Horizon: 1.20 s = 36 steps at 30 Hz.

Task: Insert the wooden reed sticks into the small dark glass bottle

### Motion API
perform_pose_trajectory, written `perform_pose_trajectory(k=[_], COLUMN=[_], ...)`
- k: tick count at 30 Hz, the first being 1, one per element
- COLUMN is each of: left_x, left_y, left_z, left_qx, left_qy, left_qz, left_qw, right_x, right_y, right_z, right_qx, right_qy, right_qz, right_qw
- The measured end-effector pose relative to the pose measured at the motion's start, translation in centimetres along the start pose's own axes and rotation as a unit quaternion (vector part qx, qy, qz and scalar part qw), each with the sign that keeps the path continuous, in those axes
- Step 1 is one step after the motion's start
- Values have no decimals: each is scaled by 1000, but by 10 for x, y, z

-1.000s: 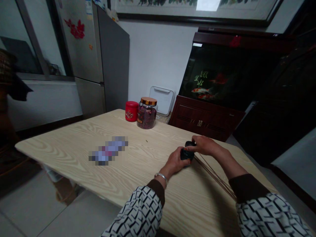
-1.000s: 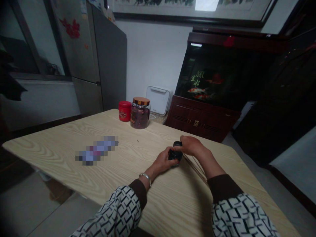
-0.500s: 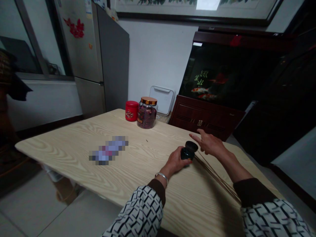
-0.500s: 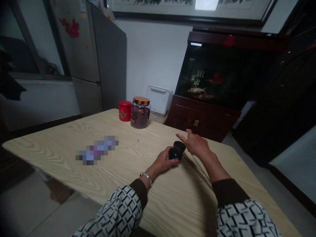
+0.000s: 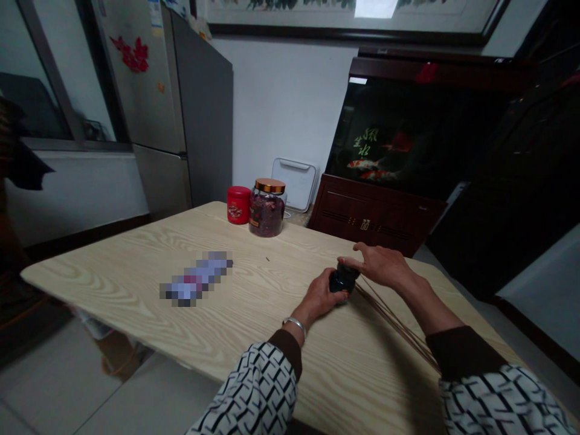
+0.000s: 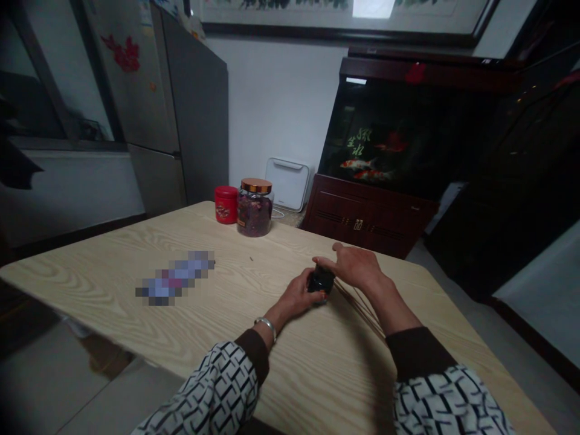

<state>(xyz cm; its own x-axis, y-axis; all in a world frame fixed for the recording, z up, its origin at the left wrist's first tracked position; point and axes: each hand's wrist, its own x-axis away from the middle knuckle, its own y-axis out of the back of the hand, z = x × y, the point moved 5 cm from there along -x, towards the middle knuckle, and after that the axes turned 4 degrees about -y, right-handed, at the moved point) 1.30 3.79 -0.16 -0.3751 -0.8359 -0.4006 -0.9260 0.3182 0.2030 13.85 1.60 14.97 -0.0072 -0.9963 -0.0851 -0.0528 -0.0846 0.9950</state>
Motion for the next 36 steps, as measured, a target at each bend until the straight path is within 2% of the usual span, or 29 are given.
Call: perform_pose_trajectory(k=[1, 5, 7, 17, 23, 26, 29, 31, 33, 35, 36], left_x=[0, -1, -1, 0, 7, 22, 51, 76, 99, 112, 113], left_y=[0, 0, 0, 1, 2, 9, 18, 20, 21, 19, 19], left_z=[0, 2, 3, 0, -11, -19, -29, -37, -46, -61, -72], left_qx=[0, 2, 2, -19, -12, -37, -92, -124, -137, -131, -120], left_qy=[-2, -9, -8, -13, -7, 7, 7, 16, 29, 31, 27], left_qz=[-1, -8, -7, -9, 6, -17, -36, -39, -34, -23, -14], left_qw=[1000, 1000, 1000, 1000, 1000, 999, 995, 991, 990, 991, 992], right_x=[0, 1, 0, -4, 11, 39, 82, 112, 136, 151, 154], right_y=[-2, -18, -24, -34, -36, -40, -67, -96, -119, -128, -126], right_z=[1, 8, 8, 8, 4, -5, -17, -16, -7, 2, 6], right_qx=[-11, -97, -111, -100, -174, -283, -386, -436, -487, -538, -564], right_qy=[15, 154, 175, 157, 112, 57, -49, -90, -86, -76, -71], right_qz=[7, 69, 72, 8, -22, -105, -165, -142, -117, -96, -82], right_qw=[1000, 981, 976, 982, 978, 952, 906, 884, 861, 834, 819])
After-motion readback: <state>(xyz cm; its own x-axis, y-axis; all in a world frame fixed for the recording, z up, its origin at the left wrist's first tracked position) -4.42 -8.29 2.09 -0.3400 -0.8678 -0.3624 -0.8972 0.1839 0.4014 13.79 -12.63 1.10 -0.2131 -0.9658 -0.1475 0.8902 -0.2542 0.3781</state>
